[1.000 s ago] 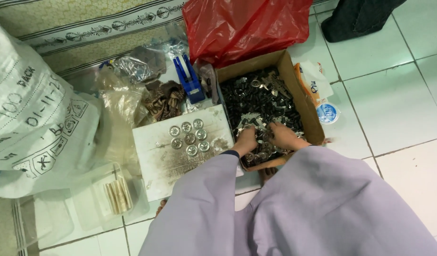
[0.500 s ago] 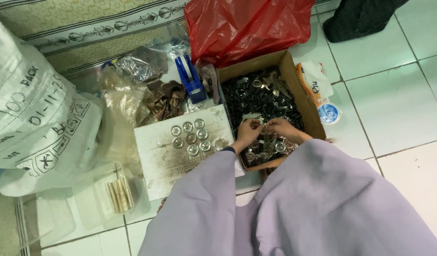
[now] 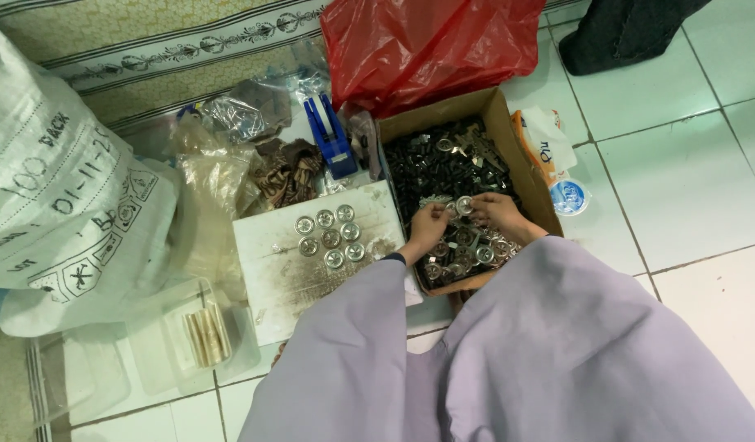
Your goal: The person sits on the floor and sorts small round metal parts from a cardboard box onto a white board. They pick up the parts one by one, place them in a grid pattern, and then gather them into a clear plastic bag.
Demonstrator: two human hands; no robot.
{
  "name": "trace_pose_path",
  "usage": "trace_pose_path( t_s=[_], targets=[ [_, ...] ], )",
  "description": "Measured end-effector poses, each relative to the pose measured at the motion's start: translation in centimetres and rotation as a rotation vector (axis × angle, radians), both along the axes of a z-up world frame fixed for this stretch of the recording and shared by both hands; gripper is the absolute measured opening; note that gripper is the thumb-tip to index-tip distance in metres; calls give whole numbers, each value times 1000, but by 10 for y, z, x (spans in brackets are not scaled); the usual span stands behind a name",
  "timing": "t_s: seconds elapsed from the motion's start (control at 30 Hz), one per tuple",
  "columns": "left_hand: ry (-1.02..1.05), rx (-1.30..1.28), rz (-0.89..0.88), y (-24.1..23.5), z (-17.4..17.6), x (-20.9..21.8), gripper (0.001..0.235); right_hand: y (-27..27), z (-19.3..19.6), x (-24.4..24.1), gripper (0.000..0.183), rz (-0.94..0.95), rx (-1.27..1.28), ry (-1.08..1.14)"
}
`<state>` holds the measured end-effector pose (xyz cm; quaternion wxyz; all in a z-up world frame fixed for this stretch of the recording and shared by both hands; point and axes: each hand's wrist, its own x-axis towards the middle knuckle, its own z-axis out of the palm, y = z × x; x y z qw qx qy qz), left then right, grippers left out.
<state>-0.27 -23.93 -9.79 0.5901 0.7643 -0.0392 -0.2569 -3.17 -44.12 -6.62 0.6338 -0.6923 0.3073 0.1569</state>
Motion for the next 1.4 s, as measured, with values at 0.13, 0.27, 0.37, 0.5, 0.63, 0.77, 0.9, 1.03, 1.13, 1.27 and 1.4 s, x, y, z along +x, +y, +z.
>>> trace_pose_path(
  t_s=[0.13, 0.27, 0.37, 0.5, 0.63, 0.77, 0.9, 1.03, 1.13, 1.27, 1.4],
  targets=[
    [-51, -8, 91, 0, -4, 0, 35, -13, -15, 1, 35, -3, -46, -5],
    [-91, -35, 126, 0, -11, 1, 31, -7, -14, -6, 28, 152, -190, 8],
    [-76, -39, 100, -3, -21, 2, 30, 2, -14, -10, 33, 304, -309, -10],
    [-92, -31, 74, -9, -29, 3, 29, 27, 35, -9, 53, 278, -239, -50],
    [-105, -24, 69, -7, -12, 1, 33, 21, 15, 6, 43, 254, -219, -129],
    [-31, -104, 74, 8, 37, 5, 34, 33, 26, 13, 32, 148, -57, -143],
    [-58, -117, 26, 31, 61, 28, 30, 52, 45, 24, 25, 113, -1, -187],
    [-136, -13, -45, 82, 61, 68, 31, 94, 62, 35, 26, 150, 16, -242],
    [-225, -13, -115, 138, 109, 66, 21, 136, 82, 39, 23, 244, -23, -317],
    [-615, 325, -218, 211, 157, 31, 14, 196, 119, 33, 34, 625, -254, -555],
    [-1327, 646, -307, 280, 72, 0, 13, 236, 119, 24, 40, 1142, -720, -751]
  ],
)
